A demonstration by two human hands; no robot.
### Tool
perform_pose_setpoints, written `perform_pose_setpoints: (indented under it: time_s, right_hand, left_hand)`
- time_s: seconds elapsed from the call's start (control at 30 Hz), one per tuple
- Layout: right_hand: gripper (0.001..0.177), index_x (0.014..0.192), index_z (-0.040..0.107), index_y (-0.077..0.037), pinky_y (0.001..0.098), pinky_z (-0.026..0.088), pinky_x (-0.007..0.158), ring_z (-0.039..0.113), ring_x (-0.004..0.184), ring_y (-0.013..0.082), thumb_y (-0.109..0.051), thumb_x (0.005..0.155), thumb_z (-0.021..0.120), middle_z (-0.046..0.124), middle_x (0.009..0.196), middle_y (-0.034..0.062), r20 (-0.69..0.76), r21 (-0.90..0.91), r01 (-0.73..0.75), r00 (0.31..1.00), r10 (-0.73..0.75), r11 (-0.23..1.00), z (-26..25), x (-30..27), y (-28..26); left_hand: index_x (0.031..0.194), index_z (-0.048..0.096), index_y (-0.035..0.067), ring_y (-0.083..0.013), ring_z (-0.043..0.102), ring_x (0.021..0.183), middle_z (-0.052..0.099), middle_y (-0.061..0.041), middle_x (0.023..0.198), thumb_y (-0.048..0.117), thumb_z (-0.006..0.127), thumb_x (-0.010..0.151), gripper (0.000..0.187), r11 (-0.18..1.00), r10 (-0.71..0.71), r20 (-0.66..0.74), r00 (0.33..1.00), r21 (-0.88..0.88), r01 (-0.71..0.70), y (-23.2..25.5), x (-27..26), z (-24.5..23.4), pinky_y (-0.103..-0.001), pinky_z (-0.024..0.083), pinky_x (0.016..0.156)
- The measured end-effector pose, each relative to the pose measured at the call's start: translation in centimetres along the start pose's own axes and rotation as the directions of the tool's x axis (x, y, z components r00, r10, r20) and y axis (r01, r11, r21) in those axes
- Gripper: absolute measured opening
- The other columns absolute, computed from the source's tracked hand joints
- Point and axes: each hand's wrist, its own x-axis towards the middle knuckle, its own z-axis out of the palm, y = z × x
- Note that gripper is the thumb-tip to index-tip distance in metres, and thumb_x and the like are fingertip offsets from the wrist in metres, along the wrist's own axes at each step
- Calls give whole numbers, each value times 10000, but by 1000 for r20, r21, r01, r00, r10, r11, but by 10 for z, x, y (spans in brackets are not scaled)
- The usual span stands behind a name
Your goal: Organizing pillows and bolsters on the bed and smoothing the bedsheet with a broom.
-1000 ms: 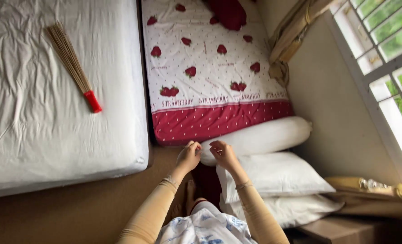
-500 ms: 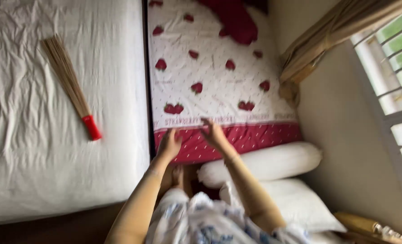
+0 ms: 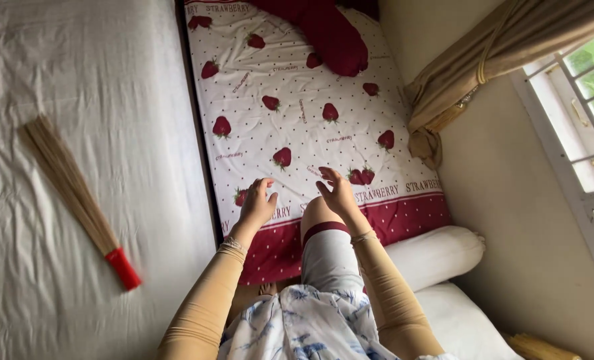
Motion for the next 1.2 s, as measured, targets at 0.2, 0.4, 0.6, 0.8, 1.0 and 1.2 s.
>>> perform_pose_setpoints:
  time_s: [0.2,0.4,0.6,0.8,1.0,1.2]
  right_hand:
    - [427,1300,619,-22,382,596,948,713,1148,287,-56,887,724,720,1244,168,-38,4,-31,999,31,1000,10,137,85]
    - [436,1312,619,-27,390,600,905,720,1121,291,-81,890,713,720,1238,167,-25,-24,-8,1000,7,1000,42,393,210]
    - [502,1350,585,-38,442,542,983,652,1194,360,-144,881,730,662,1305,207,21,-218,-89,995,96,972,64,641,382]
    - [745,1511,395,-85,531,363,1151,376,1416,419,-334,896,731,426,1530,212,252,-543,-67,938,239,837,92,829,521]
    - [910,1603,150,-101,640,251,1145,196,1489,463,-550,978,635,136,1655,241,80,-720,-159,948,309,676,81,1001,593]
    - [745,1495,442,-61,465,435,1070,556,1204,362,-632,1026,533,568,1299,264,241,-396,-257,897,370,882,93,1028,656]
  left_hand:
    - [1205,593,39,-364,632,1112,662,-159,1180,118,731,843,396,997,-50,39,998,56,48,-75,117,54,-442,518,949]
    - [1221,585,37,-392,615,1125,651,-183,1213,167,752,839,437,988,-97,14,995,124,95,-185,366,160,-472,497,965]
    - [1304,560,55,-376,600,1165,623,-167,1257,240,748,861,515,912,-244,58,968,353,209,-290,625,270,-461,510,983]
    - [1410,460,52,-362,538,1258,538,-151,1371,369,763,865,700,738,-523,157,838,575,354,-409,796,374,-465,510,984]
    - [1604,146,43,-322,199,1530,158,-167,1670,533,861,705,1249,665,-668,216,712,604,440,-585,824,441,-446,270,1208]
    - [1640,62,52,-263,43,1595,28,-118,1731,602,921,629,1436,433,-806,260,531,872,230,-558,833,407,-476,209,1250]
